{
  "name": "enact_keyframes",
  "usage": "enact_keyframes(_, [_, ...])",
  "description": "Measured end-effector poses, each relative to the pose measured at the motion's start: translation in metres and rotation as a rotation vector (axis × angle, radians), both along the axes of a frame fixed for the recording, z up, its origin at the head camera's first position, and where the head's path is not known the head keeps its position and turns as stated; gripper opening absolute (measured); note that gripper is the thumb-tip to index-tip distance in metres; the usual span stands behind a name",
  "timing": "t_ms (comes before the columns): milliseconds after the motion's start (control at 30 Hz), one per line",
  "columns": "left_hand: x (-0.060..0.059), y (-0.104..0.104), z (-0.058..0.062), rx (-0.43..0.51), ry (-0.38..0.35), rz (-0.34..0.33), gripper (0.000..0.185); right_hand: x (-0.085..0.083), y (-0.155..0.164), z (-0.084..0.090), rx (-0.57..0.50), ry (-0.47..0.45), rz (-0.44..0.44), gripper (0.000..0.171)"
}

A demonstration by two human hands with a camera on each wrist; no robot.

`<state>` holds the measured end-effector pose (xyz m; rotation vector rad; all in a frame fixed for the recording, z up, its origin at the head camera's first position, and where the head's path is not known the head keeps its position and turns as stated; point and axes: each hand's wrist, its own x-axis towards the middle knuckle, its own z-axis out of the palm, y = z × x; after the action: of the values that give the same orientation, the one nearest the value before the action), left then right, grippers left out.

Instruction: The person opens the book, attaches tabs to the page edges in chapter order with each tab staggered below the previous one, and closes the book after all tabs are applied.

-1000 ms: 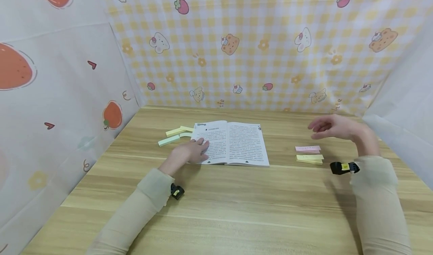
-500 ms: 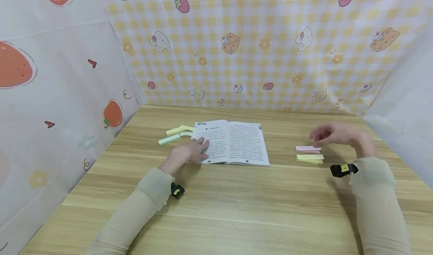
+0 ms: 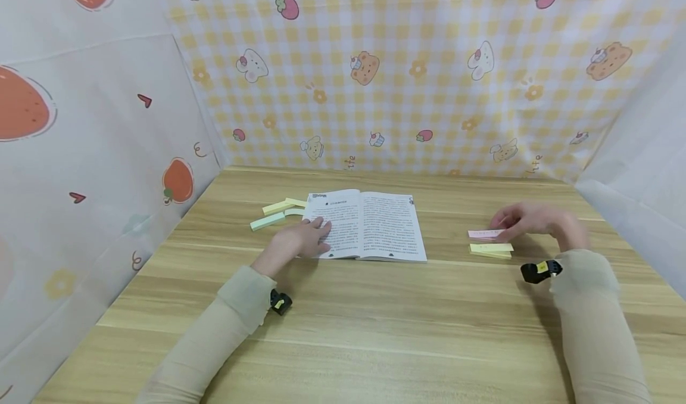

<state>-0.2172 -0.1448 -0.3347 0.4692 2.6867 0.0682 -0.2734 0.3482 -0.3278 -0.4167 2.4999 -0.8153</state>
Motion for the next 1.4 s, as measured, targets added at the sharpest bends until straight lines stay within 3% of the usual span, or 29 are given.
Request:
enact_keyframes(400, [-0.0006,0.0,0.0,0.005,0.007,-0.007,0.063,-0.0039,-0.0009,-0.0072,0.066,0.052,0.048,0.026])
enact_keyframes(800, [-0.0027,-0.0003,-0.0027,-0.006,0.008,-0.005,0.064,-0.0033,-0.0042,-0.0066,0.07,0.052,0.019,0.027])
enact_keyframes(1167, [-0.0023,0.0,-0.0022,-0.003,0.009,-0.005,0.063,-0.0033,-0.0019,-0.008,0.106,0.179,0.017,0.027])
enact_keyframes(1400, [-0.0029,-0.0009,-0.0024,0.001,0.01,-0.007,0.063,-0.0048,-0.002,-0.0095,0.096,0.209,-0.011,0.028])
